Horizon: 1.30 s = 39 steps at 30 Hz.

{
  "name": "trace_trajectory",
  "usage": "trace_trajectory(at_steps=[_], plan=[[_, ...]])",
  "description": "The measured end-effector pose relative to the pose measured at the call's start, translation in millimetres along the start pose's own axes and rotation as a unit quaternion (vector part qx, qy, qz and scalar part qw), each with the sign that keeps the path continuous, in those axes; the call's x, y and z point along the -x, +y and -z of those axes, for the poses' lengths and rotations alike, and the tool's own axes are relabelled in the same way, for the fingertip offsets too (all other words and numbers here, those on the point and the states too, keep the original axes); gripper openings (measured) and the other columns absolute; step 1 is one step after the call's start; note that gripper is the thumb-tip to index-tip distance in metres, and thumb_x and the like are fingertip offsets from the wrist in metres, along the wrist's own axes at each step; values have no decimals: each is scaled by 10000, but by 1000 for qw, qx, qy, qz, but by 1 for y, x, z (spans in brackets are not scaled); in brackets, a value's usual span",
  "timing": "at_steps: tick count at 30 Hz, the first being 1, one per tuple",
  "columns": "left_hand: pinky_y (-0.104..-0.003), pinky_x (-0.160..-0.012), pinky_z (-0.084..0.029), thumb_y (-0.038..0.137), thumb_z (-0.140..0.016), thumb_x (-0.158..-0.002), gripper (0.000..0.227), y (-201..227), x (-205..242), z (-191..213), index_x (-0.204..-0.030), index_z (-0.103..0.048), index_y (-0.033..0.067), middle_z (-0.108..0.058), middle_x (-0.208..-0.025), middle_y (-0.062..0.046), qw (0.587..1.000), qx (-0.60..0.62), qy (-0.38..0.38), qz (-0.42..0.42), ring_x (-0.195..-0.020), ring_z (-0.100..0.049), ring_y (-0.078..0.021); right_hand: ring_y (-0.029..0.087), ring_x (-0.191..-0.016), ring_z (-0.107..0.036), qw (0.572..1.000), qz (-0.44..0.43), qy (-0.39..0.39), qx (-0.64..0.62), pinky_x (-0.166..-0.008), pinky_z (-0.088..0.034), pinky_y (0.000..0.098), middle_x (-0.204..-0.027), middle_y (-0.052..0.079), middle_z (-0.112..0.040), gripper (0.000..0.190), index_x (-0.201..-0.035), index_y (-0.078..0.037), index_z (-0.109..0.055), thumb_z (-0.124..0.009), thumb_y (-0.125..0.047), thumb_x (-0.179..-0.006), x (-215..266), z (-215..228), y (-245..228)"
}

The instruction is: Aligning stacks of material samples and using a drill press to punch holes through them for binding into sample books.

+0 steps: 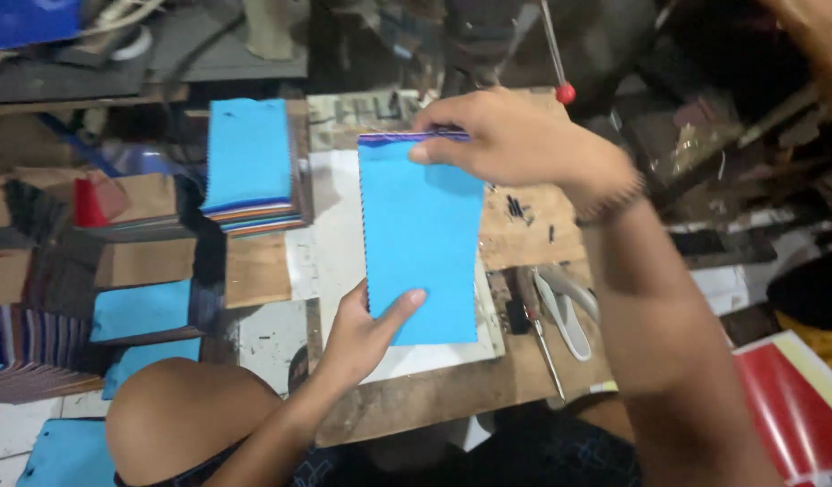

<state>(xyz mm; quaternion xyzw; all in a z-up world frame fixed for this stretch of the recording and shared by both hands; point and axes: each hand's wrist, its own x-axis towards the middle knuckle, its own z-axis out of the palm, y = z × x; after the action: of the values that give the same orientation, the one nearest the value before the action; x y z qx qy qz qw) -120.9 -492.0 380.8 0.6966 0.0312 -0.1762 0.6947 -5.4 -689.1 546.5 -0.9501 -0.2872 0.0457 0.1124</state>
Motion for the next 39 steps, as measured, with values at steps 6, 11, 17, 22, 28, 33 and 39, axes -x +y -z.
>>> trace_trajectory(at_steps=[6,11,17,22,28,33,39], plan=[[-477,-969,-579,449,-680,-932,692,-8,-16,-24,-1359,-529,-75,-647,-1308,-234,991,50,-48,113,-1207,-657,-338,311,-907,-741,960,-113,-29,-255,-929,-514,455,-919,97,-780,230,-1040,-166,-809,-688,-331,-934,-34,-107,78],[-530,-989,-588,394,-651,-970,725,-12,-18,-29,-1423,-445,-134,-568,-1428,-329,983,76,-39,166,-1311,-592,-452,323,-1067,-724,936,-156,-84,-304,-997,-500,460,-1056,106,-790,285,-1087,-168,-799,-701,-355,-896,-46,-153,99],[-580,-1020,-539,424,-619,-987,767,-11,-21,-18,-1465,-397,-133,-487,-1510,-337,982,46,-60,173,-1359,-513,-493,316,-1141,-705,928,-188,-116,-301,-1052,-487,459,-1129,72,-781,349,-1137,-230,-803,-730,-448,-874,-50,-166,98],[-435,-701,-606,586,-487,-997,669,-14,-25,19,-1262,-694,8,-785,-826,-151,927,-309,-119,174,-795,-777,-275,330,-1175,-688,927,-166,-109,-319,-1058,-489,454,-1161,119,-766,378,-1151,-174,-782,-724,-441,-890,-42,-157,90],[-390,-742,-562,630,-518,-946,578,-35,-32,27,-963,-794,122,-730,-644,-94,930,-320,-93,157,-784,-745,-267,306,-1209,-662,932,-175,-106,-301,-1086,-464,470,-1187,110,-747,466,-1174,-153,-757,-798,-468,-832,-38,-155,89],[-322,-602,-488,487,-579,-969,471,-42,-33,28,-837,-791,87,-698,-604,-99,958,-228,-88,148,-573,-604,-206,332,-1221,-660,927,-201,-72,-309,-1072,-472,464,-1173,127,-743,400,-1143,-151,-769,-783,-448,-876,-38,-163,82],[-274,-478,-314,514,-583,-973,514,-20,-27,23,-667,-632,103,-729,-677,-57,958,-187,-95,195,-457,-408,-116,230,-1325,-581,925,-246,-129,-260,-1099,-476,439,-1378,14,-679,362,-1173,-225,-752,-672,-464,-913,-43,-152,69]])
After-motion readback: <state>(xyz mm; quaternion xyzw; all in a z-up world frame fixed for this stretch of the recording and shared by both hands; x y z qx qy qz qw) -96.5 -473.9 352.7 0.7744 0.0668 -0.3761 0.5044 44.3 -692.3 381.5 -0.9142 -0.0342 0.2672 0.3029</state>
